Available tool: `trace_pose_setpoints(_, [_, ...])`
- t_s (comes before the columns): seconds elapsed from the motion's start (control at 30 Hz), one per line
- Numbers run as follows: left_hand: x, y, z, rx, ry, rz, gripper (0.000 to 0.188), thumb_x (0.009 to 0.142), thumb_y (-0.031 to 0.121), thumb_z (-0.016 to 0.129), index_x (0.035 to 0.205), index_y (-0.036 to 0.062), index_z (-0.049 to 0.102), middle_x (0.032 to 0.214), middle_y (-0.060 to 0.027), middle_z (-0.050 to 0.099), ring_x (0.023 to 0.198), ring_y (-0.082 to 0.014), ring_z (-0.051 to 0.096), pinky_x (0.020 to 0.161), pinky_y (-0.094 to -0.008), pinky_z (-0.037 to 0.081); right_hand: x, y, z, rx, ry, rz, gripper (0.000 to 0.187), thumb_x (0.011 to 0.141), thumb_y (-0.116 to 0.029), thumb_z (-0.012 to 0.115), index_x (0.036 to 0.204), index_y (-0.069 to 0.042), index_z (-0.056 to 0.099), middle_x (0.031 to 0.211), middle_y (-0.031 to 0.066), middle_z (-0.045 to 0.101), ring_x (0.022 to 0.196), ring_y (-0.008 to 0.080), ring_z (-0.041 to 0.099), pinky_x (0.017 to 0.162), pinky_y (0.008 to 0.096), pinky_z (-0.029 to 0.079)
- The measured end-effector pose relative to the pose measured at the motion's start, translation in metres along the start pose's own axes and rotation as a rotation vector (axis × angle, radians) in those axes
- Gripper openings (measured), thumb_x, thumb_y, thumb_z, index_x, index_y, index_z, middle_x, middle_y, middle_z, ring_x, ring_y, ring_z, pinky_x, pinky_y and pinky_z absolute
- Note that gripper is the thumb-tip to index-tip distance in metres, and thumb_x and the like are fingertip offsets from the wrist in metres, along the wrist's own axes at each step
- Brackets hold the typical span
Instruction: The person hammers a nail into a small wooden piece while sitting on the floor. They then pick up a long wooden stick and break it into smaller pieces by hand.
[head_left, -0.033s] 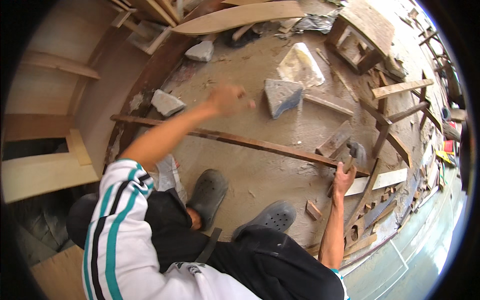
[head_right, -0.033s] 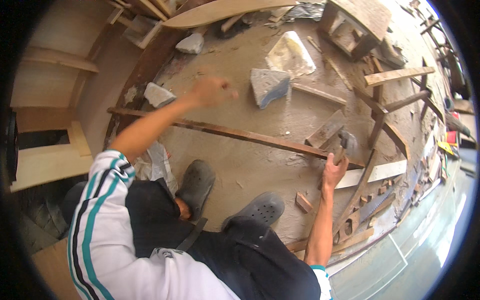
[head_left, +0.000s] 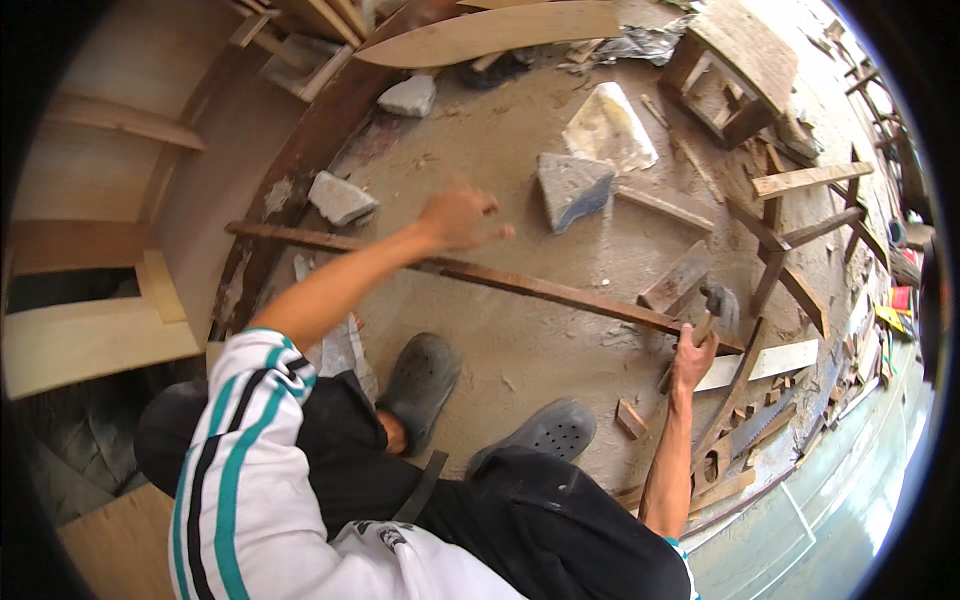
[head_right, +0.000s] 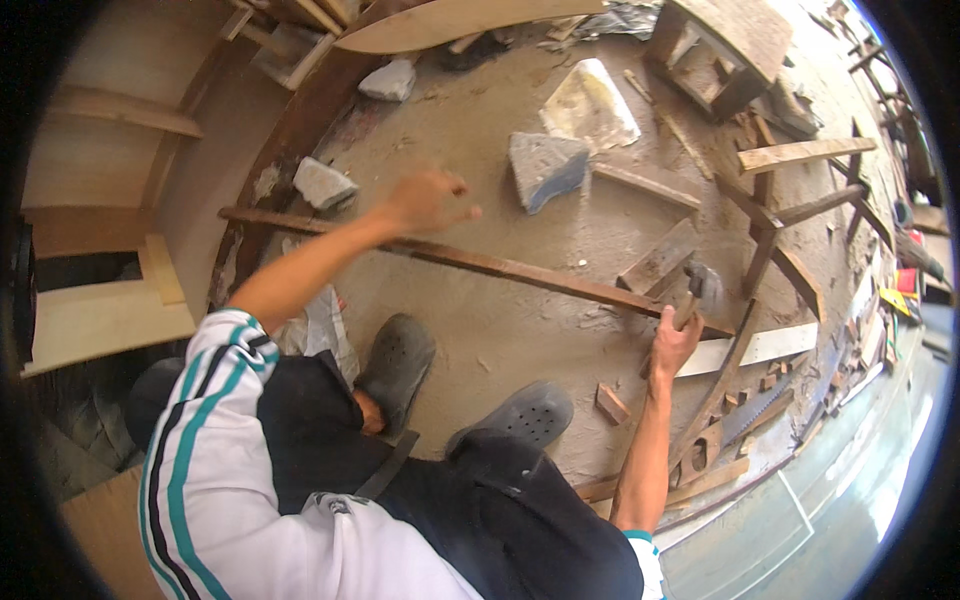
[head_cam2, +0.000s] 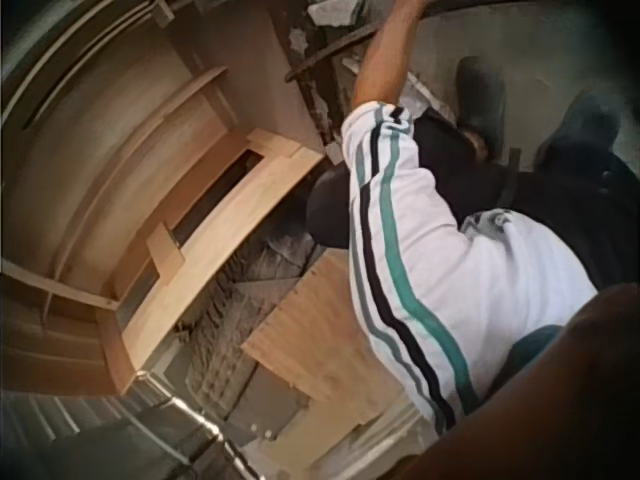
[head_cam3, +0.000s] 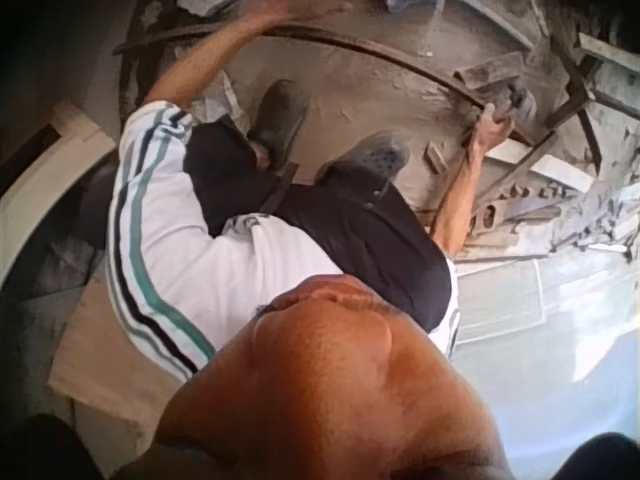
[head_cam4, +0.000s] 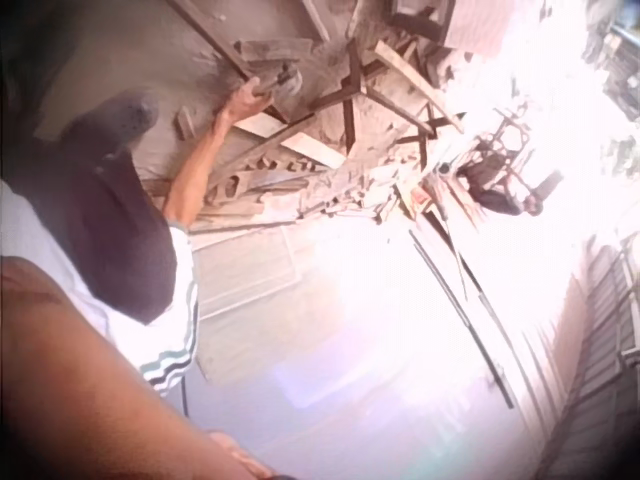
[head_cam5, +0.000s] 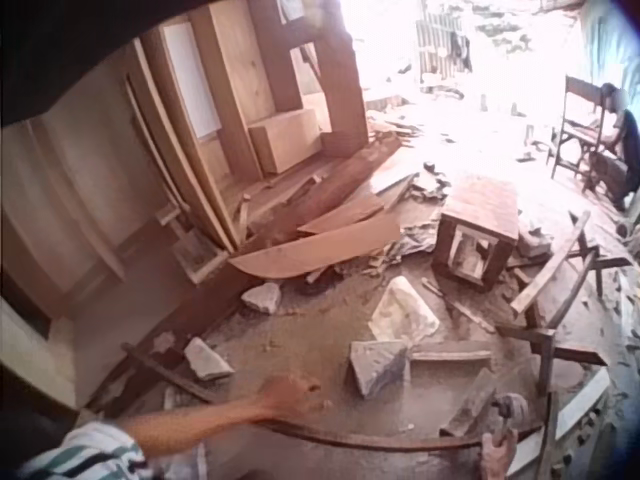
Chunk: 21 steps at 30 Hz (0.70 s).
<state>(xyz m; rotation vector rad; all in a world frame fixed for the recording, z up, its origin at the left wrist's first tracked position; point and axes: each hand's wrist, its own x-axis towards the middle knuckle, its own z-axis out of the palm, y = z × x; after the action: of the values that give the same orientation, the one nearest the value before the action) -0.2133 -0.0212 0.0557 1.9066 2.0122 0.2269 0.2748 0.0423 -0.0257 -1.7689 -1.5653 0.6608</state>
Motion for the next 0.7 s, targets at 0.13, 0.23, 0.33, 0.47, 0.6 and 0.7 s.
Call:
trace_pose_setpoints(0.13, [-0.062,0.01,0.029,-0.087,0.028,-0.004,0.065,0.084,0.07,0.063,0.099,0.0078,0.076,0.095,-0.0131,0.075,0.092,-0.0318,0.071,0.082,-0.0439,0.055,0.005,0.005,-0.005,0.102,-0.125,0.034,0.025,0.092,-0.02,0.07,0.099,0.003,0.063,0.093,0.0081,0.062,0.085,0.0213,0.06,0.08,0.0345,0.048])
trace_pose_setpoints(0.23, [-0.074,0.034,0.019,-0.085,-0.158,0.012,0.061,0.086,0.068,0.063,0.09,0.0082,0.074,0.089,-0.0123,0.074,0.083,-0.0323,0.071,0.073,-0.0438,0.056,0.01,0.011,-0.007,0.237,-0.155,0.17,0.02,0.092,-0.019,0.069,0.089,-0.001,0.062,0.079,-0.0003,0.057,0.069,0.0113,0.053,0.064,0.0289,0.044])
trace_pose_setpoints(0.33, [-0.099,0.06,0.046,-0.108,-0.065,0.073,0.059,0.087,0.066,0.063,0.083,0.0081,0.072,0.083,-0.0125,0.071,0.075,-0.0333,0.07,0.064,-0.043,0.054,0.014,0.011,-0.02,0.233,-0.139,0.246,0.019,0.092,-0.02,0.071,0.092,-0.001,0.065,0.075,-0.0025,0.055,0.061,0.0086,0.049,0.056,0.0267,0.041])
trace_pose_setpoints(0.47, [-0.124,0.044,0.066,-0.152,0.036,0.063,0.058,0.088,0.064,0.063,0.08,0.0075,0.07,0.08,-0.012,0.069,0.07,-0.0337,0.068,0.059,-0.0411,0.053,0.015,0.02,-0.021,0.167,-0.201,0.196,0.028,0.091,-0.022,0.072,0.102,0.003,0.066,0.085,0.0016,0.061,0.075,0.0136,0.056,0.071,0.0289,0.046])
trace_pose_setpoints(0.6, [-0.13,0.012,0.069,-0.169,0.058,0.044,0.058,0.089,0.063,0.063,0.081,0.0067,0.071,0.081,-0.011,0.069,0.07,-0.0326,0.068,0.059,-0.0411,0.052,0.003,-0.002,0.008,0.085,-0.217,-0.01,0.031,0.091,-0.023,0.07,0.109,0.001,0.063,0.094,0.0071,0.064,0.089,0.0194,0.058,0.086,0.0332,0.046])
trace_pose_setpoints(0.7, [-0.132,0.011,0.071,-0.167,0.015,0.062,0.057,0.09,0.062,0.063,0.083,0.0063,0.072,0.082,-0.0107,0.069,0.07,-0.032,0.068,0.059,-0.0413,0.053,0.001,-0.031,0.011,0.021,-0.224,0.049,0.033,0.09,-0.024,0.07,0.109,0.002,0.063,0.095,0.0078,0.065,0.09,0.0205,0.059,0.086,0.0337,0.047])
